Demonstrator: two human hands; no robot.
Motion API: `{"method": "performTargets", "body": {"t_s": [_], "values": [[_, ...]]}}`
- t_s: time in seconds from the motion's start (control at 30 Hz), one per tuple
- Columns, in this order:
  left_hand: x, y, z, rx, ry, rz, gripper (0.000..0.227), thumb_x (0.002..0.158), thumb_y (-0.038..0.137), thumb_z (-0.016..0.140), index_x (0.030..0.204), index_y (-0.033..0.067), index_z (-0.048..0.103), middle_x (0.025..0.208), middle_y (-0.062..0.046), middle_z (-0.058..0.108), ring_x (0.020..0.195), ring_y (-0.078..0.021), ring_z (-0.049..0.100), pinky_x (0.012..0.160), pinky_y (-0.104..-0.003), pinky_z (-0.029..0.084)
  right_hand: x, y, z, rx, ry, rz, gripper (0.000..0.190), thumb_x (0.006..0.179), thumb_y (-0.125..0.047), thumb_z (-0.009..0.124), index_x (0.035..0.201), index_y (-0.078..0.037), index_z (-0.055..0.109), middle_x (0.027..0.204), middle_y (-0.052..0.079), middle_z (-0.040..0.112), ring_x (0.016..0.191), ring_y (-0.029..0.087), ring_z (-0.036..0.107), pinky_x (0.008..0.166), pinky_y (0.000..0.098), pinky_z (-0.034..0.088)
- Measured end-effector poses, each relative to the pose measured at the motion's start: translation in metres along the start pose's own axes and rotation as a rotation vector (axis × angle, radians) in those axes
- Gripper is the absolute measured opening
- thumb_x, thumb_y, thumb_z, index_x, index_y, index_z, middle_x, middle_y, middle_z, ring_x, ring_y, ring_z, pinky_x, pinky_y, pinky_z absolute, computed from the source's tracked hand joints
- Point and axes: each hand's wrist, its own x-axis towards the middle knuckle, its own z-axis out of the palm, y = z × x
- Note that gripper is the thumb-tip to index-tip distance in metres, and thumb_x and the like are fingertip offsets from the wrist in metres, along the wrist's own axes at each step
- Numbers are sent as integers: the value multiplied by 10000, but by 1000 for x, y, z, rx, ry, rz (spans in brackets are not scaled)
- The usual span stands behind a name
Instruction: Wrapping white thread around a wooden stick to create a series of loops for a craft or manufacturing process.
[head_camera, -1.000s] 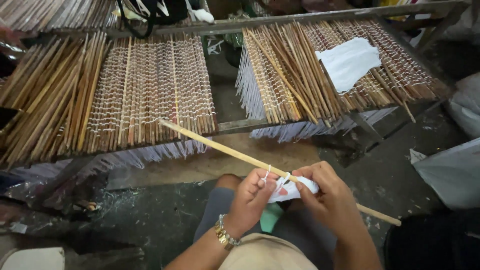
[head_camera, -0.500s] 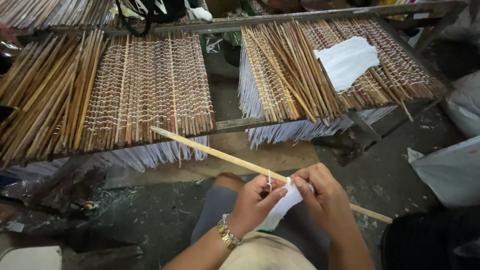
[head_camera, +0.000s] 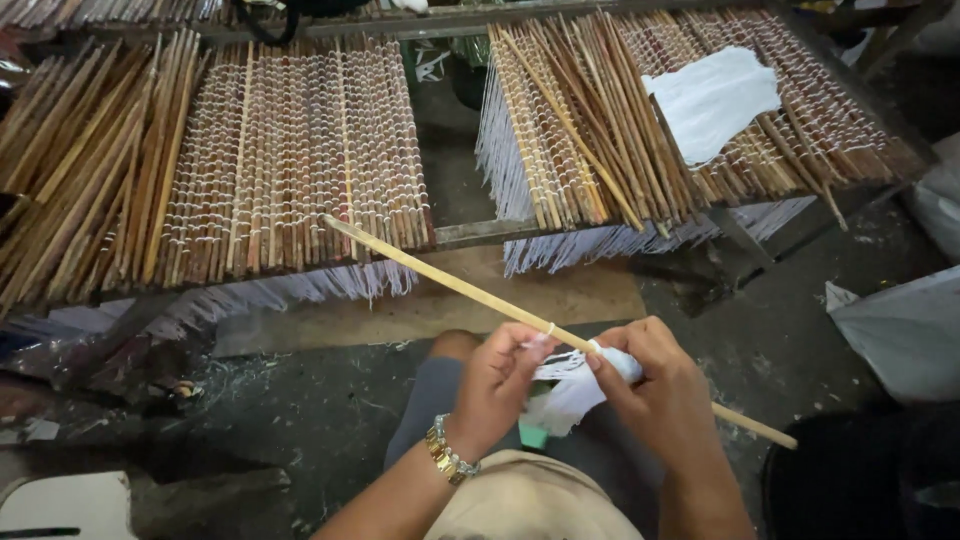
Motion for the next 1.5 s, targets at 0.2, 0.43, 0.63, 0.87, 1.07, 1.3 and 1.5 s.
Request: {"method": "performTargets", "body": {"t_s": [0.2, 0.43, 0.63, 0.87, 1.07, 1.3, 1.5], "values": [[-3, 4, 8, 322, -140, 22, 220, 952, 326, 682, 1038, 135, 747, 969, 3, 754, 912, -165, 677, 766, -301, 512, 1, -3, -4, 228, -47, -32, 437, 1026, -368, 436, 995, -107, 785, 970, 32, 678, 908, 162, 673, 788, 308, 504], [4, 11, 8, 206, -225, 60, 367, 1041, 403, 539, 1049, 96, 742, 985, -32, 713, 932, -174, 650, 850, -307, 489, 1, 9, 2, 207, -39, 16, 260, 883, -384, 698, 966, -143, 753, 958, 5, 666, 853, 151, 696, 753, 307, 526], [7, -18, -1, 321, 70, 146, 146, 952, 193, 673, 863, 113, 757, 771, -15, 731, 717, -178, 674, 680, -340, 507, -1, 6, 1, -2, 38, 88, 147, 828, -356, 736, 915, -241, 765, 910, -88, 656, 768, 136, 689, 679, 333, 501], [2, -8, 7, 129, -178, -153, 322, 957, 330, 667, 1172, 91, 667, 916, -25, 702, 748, -110, 622, 689, -279, 520, 0, -3, -5, 188, -34, 21, 402, 992, -421, 488, 1001, -144, 779, 933, 5, 649, 797, 158, 676, 712, 324, 482], [6, 9, 4, 289, -226, 145, 213, 1003, 288, 632, 1064, 124, 754, 1109, -42, 754, 1011, -201, 694, 876, -330, 544, 0, 1, -2, 146, -26, 41, 304, 912, -414, 634, 984, -150, 766, 948, -4, 655, 848, 155, 687, 740, 325, 509], [5, -4, -1, -135, 41, -84, 222, 1035, 259, 547, 997, 66, 651, 996, -79, 789, 887, -132, 714, 804, -286, 566, 0, 4, -2, -55, 26, 121, 173, 837, -404, 743, 885, -239, 718, 956, -70, 643, 818, 167, 683, 686, 368, 487], [1, -7, 11, -190, -22, -228, 411, 954, 403, 638, 1102, 21, 666, 1036, -102, 765, 950, -181, 763, 790, -319, 637, 1, 0, -1, 6, 25, 49, 329, 939, -472, 575, 966, -196, 753, 975, -47, 653, 738, 168, 665, 638, 350, 489]]}}
